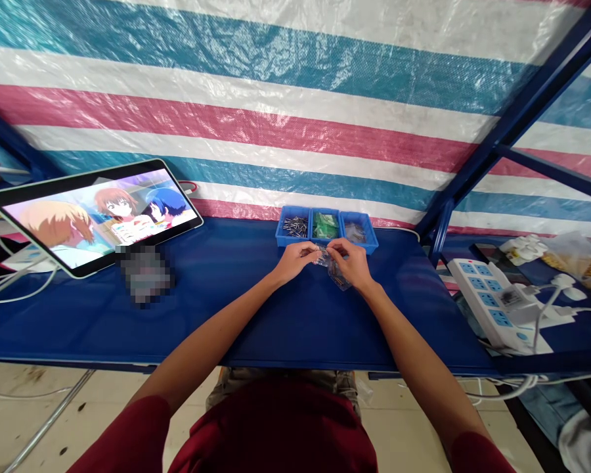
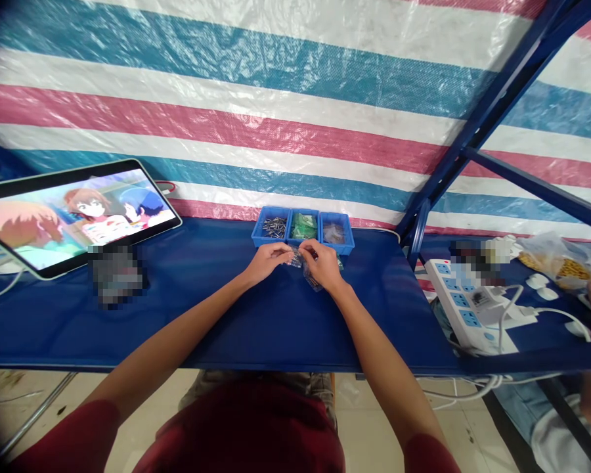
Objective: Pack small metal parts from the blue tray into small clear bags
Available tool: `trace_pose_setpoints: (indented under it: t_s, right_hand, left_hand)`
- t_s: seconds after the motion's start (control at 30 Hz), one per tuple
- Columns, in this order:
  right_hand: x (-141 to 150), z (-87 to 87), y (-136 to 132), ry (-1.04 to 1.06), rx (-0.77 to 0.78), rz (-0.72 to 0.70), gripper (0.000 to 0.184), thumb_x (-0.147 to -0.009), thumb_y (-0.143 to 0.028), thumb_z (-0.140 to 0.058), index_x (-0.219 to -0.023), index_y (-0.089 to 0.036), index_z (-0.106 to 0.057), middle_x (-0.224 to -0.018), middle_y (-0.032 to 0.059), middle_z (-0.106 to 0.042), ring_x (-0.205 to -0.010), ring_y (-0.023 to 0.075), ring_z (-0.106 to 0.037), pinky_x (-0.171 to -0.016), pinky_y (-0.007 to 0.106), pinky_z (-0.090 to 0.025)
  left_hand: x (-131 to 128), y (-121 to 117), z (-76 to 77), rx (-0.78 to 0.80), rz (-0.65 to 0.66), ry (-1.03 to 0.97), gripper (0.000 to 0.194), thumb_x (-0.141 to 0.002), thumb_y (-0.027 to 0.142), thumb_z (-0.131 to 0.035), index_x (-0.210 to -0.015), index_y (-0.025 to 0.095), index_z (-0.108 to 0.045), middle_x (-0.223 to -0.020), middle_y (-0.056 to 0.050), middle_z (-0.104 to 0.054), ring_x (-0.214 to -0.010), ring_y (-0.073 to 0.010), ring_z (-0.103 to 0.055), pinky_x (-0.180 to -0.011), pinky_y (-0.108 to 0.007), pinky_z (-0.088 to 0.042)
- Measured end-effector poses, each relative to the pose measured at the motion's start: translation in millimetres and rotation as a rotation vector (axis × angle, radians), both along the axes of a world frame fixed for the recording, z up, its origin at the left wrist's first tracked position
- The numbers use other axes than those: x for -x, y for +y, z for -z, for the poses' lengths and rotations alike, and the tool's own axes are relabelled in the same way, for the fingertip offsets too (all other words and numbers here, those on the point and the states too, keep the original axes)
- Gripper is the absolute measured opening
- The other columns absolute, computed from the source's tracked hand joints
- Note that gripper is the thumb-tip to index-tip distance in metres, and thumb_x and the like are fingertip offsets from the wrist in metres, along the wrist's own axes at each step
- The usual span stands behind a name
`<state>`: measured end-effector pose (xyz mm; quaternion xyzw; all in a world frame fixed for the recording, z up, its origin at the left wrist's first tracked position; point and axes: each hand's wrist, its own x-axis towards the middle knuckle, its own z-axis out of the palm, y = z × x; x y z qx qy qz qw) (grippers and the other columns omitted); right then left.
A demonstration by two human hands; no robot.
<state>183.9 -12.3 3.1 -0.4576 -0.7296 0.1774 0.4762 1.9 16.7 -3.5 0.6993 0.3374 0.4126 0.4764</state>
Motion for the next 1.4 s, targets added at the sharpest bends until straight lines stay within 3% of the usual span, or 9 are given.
trace_pose_setpoints:
  t_s: [0.2,0.33,0.47,0.6,0.83,1.0,1.2,1.3,1.4]
  right_hand:
    - [-0.5,-1.0,-0.9,-0.054,-0.079,-0.142,0.024,-0.089,-0.023,-0.048,-0.103,-0.021,-0.067,-0.106,0.0081,-0.065,-0.081,0.0170,-0.062,-0.070,0.030,-0.052]
    - [0.2,-0.1,1.0,-0.077,-0.095,-0.059,0.019,-0.090,-0.029,-0.052,-0.091,-0.019,-0.068,-0.092,0.0077,-0.066,-0.080,0.0176,-0.061,-0.070,0.028,-0.050]
    - [-0.9,-0.9,1.9,-0.061,-0.005,0.037,0.028,-0.090,-0.039,-0.051,-0.081,-0.018,-0.066,-0.076,0.0046,-0.066,-0.068,0.0156,-0.059,-0.064,0.026,-0.047]
    - [-1.3,-1.6,1.1,-0.066,0.131,0.017,0.038,-0.090,-0.044,-0.049,-0.066,-0.018,-0.061,-0.055,-0.0002,-0.055,-0.053,0.0132,-0.052,-0.058,0.026,-0.044]
    - [-0.5,-0.5,-2.0,0.103,0.096,-0.160,0.040,-0.089,-0.033,-0.050,-0.127,-0.022,-0.054,-0.107,0.0068,-0.062,-0.073,0.0137,-0.063,-0.067,0.028,-0.053]
    - [0.5,-2.6,-1.6,0.008,-0.062,-0.045,0.019,-0.088,-0.034,-0.055,-0.092,-0.020,-0.068,-0.090,0.0065,-0.064,-0.075,0.0163,-0.060,-0.067,0.029,-0.051]
    - [-1.3,-3.3,-0.3,-0.003,0.039,-0.006,0.033,-0.090,-0.042,-0.052,-0.072,-0.018,-0.065,-0.060,0.0011,-0.057,-0.056,0.0146,-0.054,-0.058,0.027,-0.045]
    - [-2.9,-2.6,-0.7,0.026,0.071,-0.030,0.031,-0.092,-0.040,-0.047,-0.089,-0.018,-0.069,-0.062,0.0000,-0.058,-0.054,0.0136,-0.054,-0.060,0.028,-0.047]
    - [-4.1,-0.9,-0.6,0.015,-0.024,-0.113,0.034,-0.090,-0.033,-0.049,-0.118,-0.020,-0.062,-0.095,0.0062,-0.063,-0.067,0.0138,-0.059,-0.065,0.028,-0.052]
  left_hand:
    - [-1.0,0.3,-2.5,0.219,0.007,-0.167,0.035,-0.077,0.044,-0.067,-0.067,0.012,-0.060,-0.060,-0.002,-0.059,-0.051,-0.0106,-0.055,-0.048,-0.022,-0.040]
    - [-2.2,0.3,-0.8,0.270,0.012,-0.161,0.039,-0.079,0.050,-0.064,-0.073,0.012,-0.058,-0.064,-0.003,-0.059,-0.054,-0.0114,-0.058,-0.046,-0.021,-0.043]
    - [-4.4,-0.8,1.6,0.120,-0.034,-0.204,0.041,-0.077,0.049,-0.067,-0.098,0.015,-0.058,-0.077,-0.003,-0.062,-0.071,-0.0155,-0.063,-0.053,-0.023,-0.050]
    - [-3.5,-0.2,1.9,0.068,0.002,-0.168,0.037,-0.077,0.042,-0.069,-0.098,0.014,-0.059,-0.067,-0.001,-0.063,-0.057,-0.0113,-0.059,-0.056,-0.025,-0.050]
    - [-0.3,0.8,-4.7,0.279,0.083,-0.390,0.040,-0.072,0.033,-0.076,-0.101,0.018,-0.053,-0.064,0.002,-0.061,-0.055,-0.0109,-0.058,-0.055,-0.024,-0.047]
    - [-1.0,1.0,-5.6,0.296,0.099,-0.365,0.032,-0.076,0.043,-0.070,-0.087,0.014,-0.064,-0.067,-0.002,-0.060,-0.062,-0.0121,-0.057,-0.058,-0.025,-0.048]
    - [-3.4,1.3,-0.3,0.113,0.020,-0.134,0.033,-0.068,0.043,-0.076,-0.078,0.014,-0.065,-0.074,-0.004,-0.065,-0.069,-0.0136,-0.060,-0.064,-0.026,-0.049]
    - [-4.0,1.2,1.0,0.199,0.049,-0.211,0.033,-0.069,0.040,-0.076,-0.082,0.013,-0.062,-0.061,-0.001,-0.064,-0.056,-0.0125,-0.059,-0.061,-0.027,-0.048]
    - [-2.7,2.0,-0.5,0.309,0.060,-0.317,0.034,-0.066,0.038,-0.078,-0.083,0.013,-0.062,-0.060,-0.001,-0.063,-0.056,-0.0124,-0.059,-0.059,-0.026,-0.046]
